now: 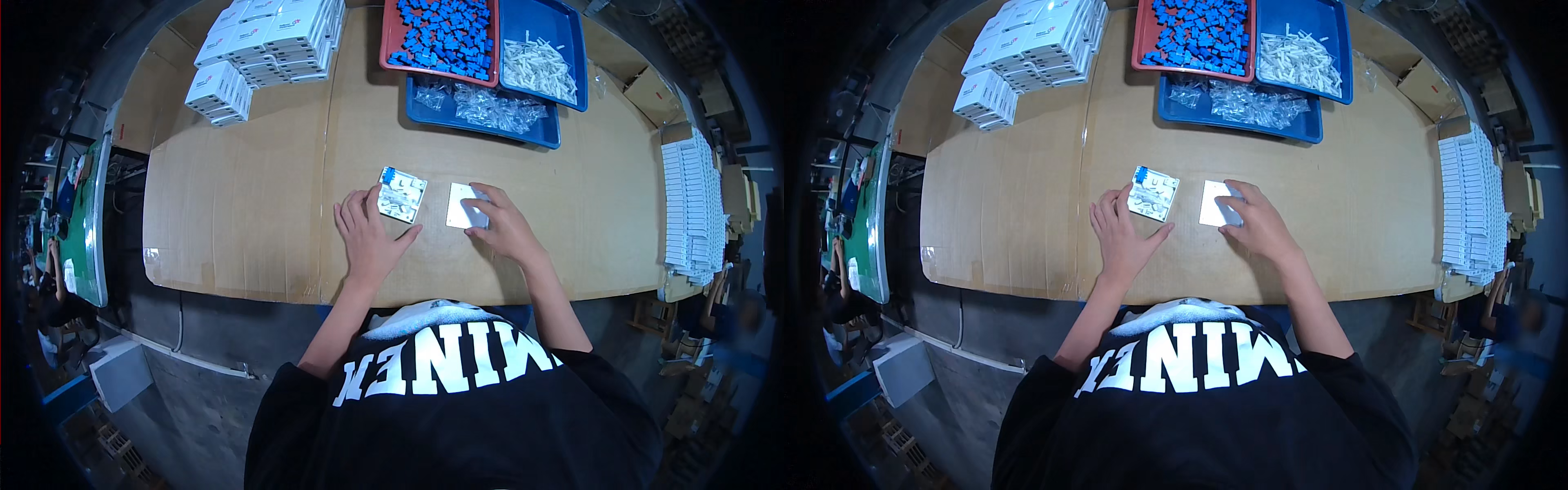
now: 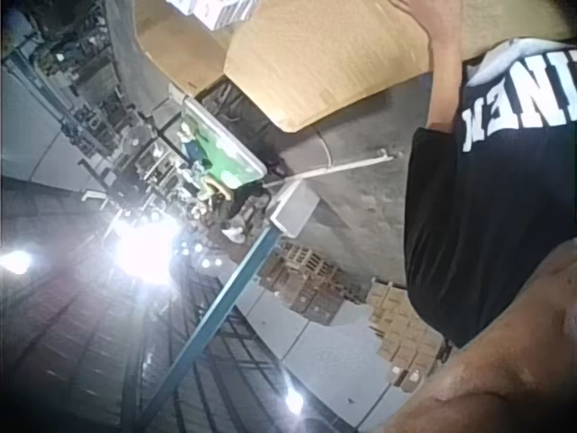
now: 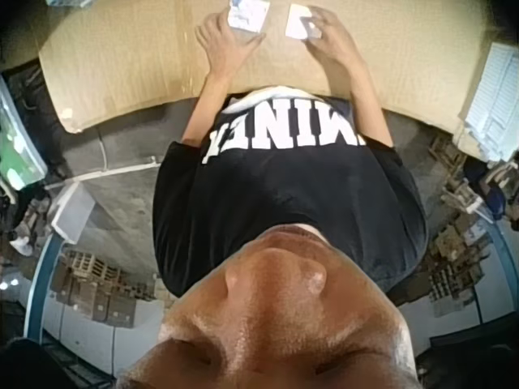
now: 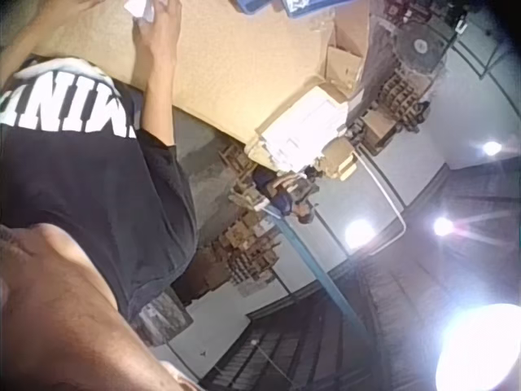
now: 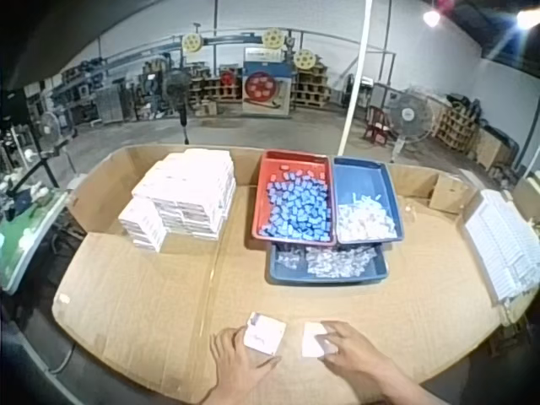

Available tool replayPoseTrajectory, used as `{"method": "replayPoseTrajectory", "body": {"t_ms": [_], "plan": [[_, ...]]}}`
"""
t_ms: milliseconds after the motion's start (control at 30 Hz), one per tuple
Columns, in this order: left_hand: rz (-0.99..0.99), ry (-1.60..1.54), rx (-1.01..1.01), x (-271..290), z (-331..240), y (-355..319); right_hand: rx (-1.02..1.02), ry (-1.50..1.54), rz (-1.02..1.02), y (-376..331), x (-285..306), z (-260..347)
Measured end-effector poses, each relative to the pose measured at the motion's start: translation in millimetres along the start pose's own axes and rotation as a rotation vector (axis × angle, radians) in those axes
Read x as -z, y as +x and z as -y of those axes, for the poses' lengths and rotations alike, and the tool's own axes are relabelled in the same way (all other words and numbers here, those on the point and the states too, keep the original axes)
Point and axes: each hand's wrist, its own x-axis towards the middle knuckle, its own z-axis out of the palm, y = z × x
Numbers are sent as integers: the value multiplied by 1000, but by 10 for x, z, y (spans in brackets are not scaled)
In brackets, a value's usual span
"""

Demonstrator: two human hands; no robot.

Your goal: Packaging small electronic or mechanical components into plastic bags and then into a white box at a factory workstation.

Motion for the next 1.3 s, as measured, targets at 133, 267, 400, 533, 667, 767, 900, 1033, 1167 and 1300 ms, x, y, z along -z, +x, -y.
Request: {"method": "replayPoseTrajectory", "body": {"t_ms": [133, 267, 400, 533, 667, 767, 900, 1033, 1167, 1300], "plan": [[-82, -82, -5, -64, -35, 55, 15, 139, -34, -34, 64, 128], [-121, -501, 20, 35, -18, 57, -138, 531, -21, 51, 37, 55], [-126, -1264, 251, 151, -47, 35, -303, 670, 18, 134, -188, -168], [-80, -1824, 673, 327, -146, 110, -80, 172, -238, 92, -264, -18], [260, -2210, 678, 385, -77, 64, -8, -14, -213, -22, -221, 306], [347, -2255, 718, 368, -127, 87, -41, -19, -184, -49, -255, 293], [372, -2265, 751, 425, -246, 126, -7, 110, -201, -37, -232, 122], [311, -2036, 721, 490, -337, 148, -212, 1019, -217, 42, 159, 151], [359, -1791, 744, 494, -427, 141, -96, 1094, -328, 98, 476, 111], [397, -1751, 791, 417, -426, 88, -116, 1085, -331, 103, 507, 83]]}}
